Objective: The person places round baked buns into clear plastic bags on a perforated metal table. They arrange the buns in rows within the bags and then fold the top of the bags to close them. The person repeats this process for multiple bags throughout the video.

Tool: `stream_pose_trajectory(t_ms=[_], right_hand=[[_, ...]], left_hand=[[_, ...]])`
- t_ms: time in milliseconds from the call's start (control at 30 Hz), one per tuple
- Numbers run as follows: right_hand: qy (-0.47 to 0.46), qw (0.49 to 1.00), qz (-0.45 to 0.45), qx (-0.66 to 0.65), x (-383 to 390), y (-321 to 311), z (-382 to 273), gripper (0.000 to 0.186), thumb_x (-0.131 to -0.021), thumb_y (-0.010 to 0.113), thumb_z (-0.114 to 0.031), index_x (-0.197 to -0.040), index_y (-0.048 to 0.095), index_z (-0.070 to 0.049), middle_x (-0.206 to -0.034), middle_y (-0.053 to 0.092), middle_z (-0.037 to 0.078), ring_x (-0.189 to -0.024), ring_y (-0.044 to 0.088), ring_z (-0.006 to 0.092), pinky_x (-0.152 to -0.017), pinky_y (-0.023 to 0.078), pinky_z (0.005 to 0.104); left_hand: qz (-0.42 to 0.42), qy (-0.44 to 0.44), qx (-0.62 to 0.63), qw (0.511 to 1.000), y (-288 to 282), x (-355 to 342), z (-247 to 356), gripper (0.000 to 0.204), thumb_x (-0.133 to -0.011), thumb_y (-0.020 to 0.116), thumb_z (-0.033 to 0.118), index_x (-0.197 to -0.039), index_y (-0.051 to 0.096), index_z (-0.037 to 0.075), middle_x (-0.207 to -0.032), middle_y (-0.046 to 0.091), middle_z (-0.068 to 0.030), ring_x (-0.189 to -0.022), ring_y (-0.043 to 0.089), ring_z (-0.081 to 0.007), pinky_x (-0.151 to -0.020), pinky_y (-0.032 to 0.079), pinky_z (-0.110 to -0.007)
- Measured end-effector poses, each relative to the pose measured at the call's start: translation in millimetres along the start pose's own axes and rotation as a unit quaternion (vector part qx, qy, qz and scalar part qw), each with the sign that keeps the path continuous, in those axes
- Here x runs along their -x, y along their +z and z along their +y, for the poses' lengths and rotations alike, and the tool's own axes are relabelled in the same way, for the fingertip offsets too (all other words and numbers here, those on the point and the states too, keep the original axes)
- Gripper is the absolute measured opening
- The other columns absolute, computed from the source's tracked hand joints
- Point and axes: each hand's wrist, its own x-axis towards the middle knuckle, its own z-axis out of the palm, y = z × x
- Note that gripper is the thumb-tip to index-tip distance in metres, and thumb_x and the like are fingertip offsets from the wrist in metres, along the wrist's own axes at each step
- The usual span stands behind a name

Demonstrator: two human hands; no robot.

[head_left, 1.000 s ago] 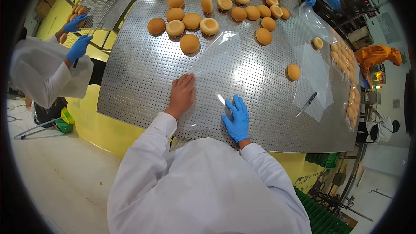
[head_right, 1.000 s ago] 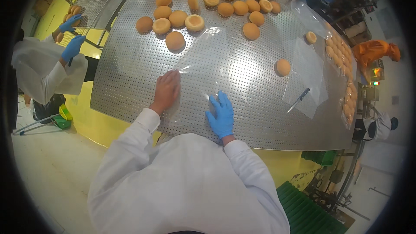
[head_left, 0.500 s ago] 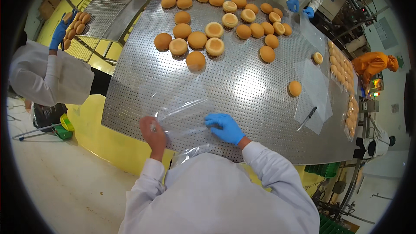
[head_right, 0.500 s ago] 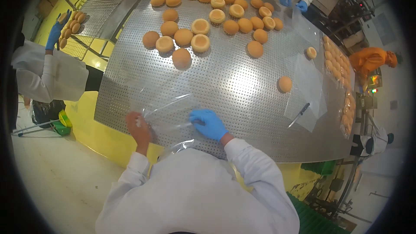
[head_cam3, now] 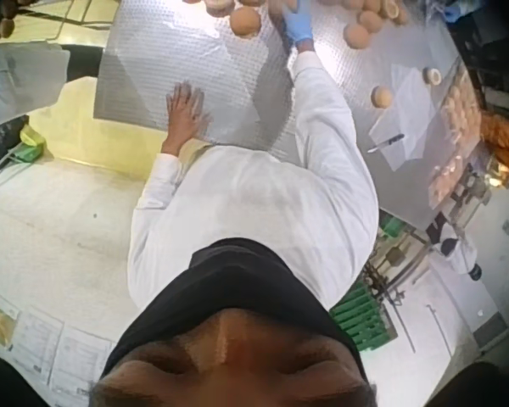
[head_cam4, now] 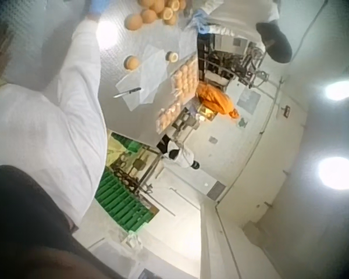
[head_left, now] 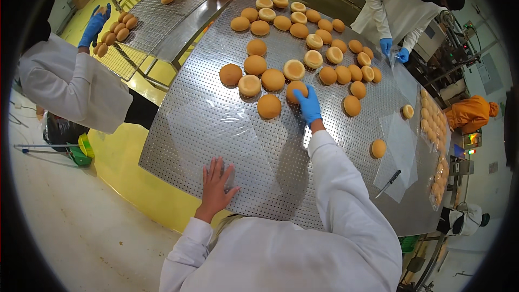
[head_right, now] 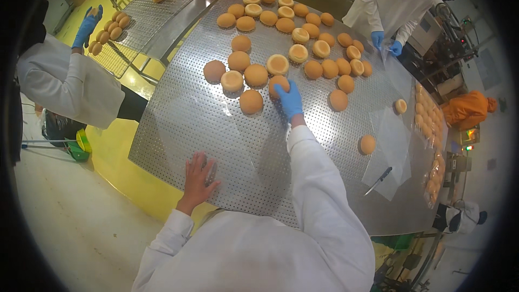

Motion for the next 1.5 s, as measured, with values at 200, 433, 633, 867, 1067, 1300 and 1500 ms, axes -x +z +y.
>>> stream_pose_trajectory(t_ms=[200, 433, 633, 867, 1067, 1300, 1500], right_hand=[[0.012, 0.974, 0.128, -0.187, 35.3, -19.2, 63.8, 0.05, -0.098, 0.066, -0.016, -0.141, 0.05, 0.003, -0.136, 0.059, 0.017, -0.124, 0.058, 0.0234, -0.106, 0.046, 0.035], [-0.014, 0.979, 0.184, -0.084, 86.3, -19.7, 64.7, 0.053, -0.095, 0.066, -0.004, -0.143, 0.046, 0.004, -0.145, 0.051, 0.02, -0.136, 0.05, 0.0299, -0.115, 0.04, 0.039], [-0.003, 0.99, 0.137, 0.021, 75.5, -5.8, 23.9, 0.068, -0.088, 0.072, -0.006, -0.148, 0.04, 0.001, -0.154, 0.037, 0.021, -0.143, 0.041, 0.0345, -0.118, 0.037, 0.0411], [-0.201, 0.93, -0.062, 0.302, 37.3, 14.3, -2.3, 0.085, -0.065, 0.087, -0.019, -0.144, 0.053, -0.019, -0.156, 0.036, 0.026, -0.138, 0.046, 0.0424, -0.115, 0.041, 0.0413], [-0.117, 0.98, 0.135, 0.082, 31.9, 31.1, -11.3, 0.065, -0.074, 0.082, -0.014, -0.132, 0.053, -0.004, -0.125, 0.057, 0.018, -0.115, 0.059, 0.0344, -0.102, 0.049, 0.0422], [-0.386, 0.903, -0.039, 0.187, 76.6, 102.9, -70.6, 0.037, -0.087, 0.062, -0.013, -0.124, 0.057, -0.013, -0.135, 0.051, 0.023, -0.114, 0.058, 0.0435, -0.097, 0.051, 0.0486], [-0.24, 0.935, -0.03, 0.259, 98.9, 37.6, -45.0, 0.068, -0.079, 0.076, -0.019, -0.142, 0.052, -0.029, -0.157, 0.035, 0.022, -0.116, 0.06, 0.0419, -0.098, 0.053, 0.0478]], left_hand=[[0.111, 0.203, 0.222, 0.947, -103.4, -51.6, 86.6, 0.035, -0.082, 0.077, 0.004, -0.115, 0.071, 0.007, -0.109, 0.068, -0.0113, -0.094, 0.066, -0.0293, -0.079, 0.053, -0.041], [-0.011, 0.458, 0.44, 0.772, -207.3, -87.3, 196.0, 0.016, -0.08, 0.069, 0.008, -0.096, 0.072, 0.01, -0.086, 0.065, -0.0058, -0.075, 0.06, -0.0185, -0.066, 0.048, -0.032], [0.193, 0.462, 0.388, 0.774, -183.7, -72.5, 202.7, 0.032, -0.067, 0.075, 0.012, -0.096, 0.066, 0.023, -0.088, 0.057, -0.0004, -0.07, 0.054, -0.0168, -0.057, 0.042, -0.03], [-0.028, 0.242, 0.48, 0.843, -202.6, -48.4, 168.1, 0.019, -0.077, 0.071, 0.003, -0.095, 0.068, 0.008, -0.095, 0.067, -0.0071, -0.078, 0.063, -0.0237, -0.068, 0.049, -0.036], [-0.11, 0.046, 0.078, 0.99, -49.9, 28.6, 62.4, 0.053, -0.076, 0.084, 0.026, -0.122, 0.062, 0.01, -0.124, 0.06, -0.016, -0.117, 0.054, -0.0362, -0.098, 0.042, -0.051], [-0.05, 0.089, -0.104, 0.989, 41.7, 99.1, 28.3, 0.065, -0.073, 0.078, 0.015, -0.135, 0.06, 0.009, -0.137, 0.052, -0.0198, -0.125, 0.047, -0.0396, -0.102, 0.035, -0.058], [0.002, 0.149, 0.0, 0.989, 45.9, 100.5, -5.2, 0.04, -0.081, 0.066, 0.0, -0.121, 0.063, 0.003, -0.13, 0.056, -0.0218, -0.118, 0.053, -0.041, -0.098, 0.043, -0.049]])
